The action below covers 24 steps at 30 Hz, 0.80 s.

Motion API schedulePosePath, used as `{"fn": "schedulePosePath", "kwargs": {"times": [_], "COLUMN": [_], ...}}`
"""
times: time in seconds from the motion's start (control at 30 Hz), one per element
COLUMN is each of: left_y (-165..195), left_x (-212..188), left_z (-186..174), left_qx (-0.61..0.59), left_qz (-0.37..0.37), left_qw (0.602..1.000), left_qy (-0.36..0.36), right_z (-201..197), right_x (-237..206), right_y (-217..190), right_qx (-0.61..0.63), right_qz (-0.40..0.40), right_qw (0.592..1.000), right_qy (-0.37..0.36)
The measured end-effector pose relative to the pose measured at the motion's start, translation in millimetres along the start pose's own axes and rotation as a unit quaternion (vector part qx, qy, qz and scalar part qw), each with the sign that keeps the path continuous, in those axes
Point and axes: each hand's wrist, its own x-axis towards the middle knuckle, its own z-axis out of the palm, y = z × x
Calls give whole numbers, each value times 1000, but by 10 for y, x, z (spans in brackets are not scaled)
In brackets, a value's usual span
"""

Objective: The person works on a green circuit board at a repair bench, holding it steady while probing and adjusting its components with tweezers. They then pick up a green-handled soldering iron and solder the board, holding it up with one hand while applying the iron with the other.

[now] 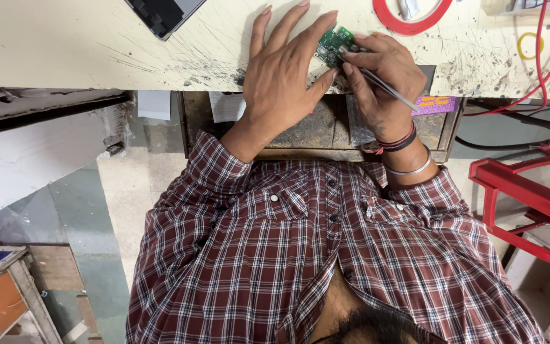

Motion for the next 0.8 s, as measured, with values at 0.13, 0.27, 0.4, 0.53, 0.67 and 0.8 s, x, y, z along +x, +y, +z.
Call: {"fn": "schedulePosePath", "kwargs": {"times": [0.13, 0.27, 0.4, 0.53, 0.67, 0.8], "left_y": [-2, -11, -20, -16, -7, 6], "left_x": [-5, -9, -11, -14, -11, -11], "left_z": [2, 15, 18, 7, -2, -5], "left_qx": [-12, -9, -14, -13, -17, -14], "left_qz": [-16, -4, 8, -4, 1, 0], "left_qw": [1000, 1000, 1000, 1000, 1000, 1000], "left_qy": [-14, 2, 17, 2, 13, 17], "right_z": [11, 16, 20, 25, 15, 8], "right_x": [9, 7, 5, 13, 11, 23], "right_y": [11, 14, 9, 10, 0, -9], "right_qx": [-2, 10, 9, 17, 13, 7], "right_qz": [-12, -4, 1, -4, 0, -7], "right_qw": [1000, 1000, 1000, 1000, 1000, 1000], "right_qy": [-2, -1, 11, -1, 3, -12]}}
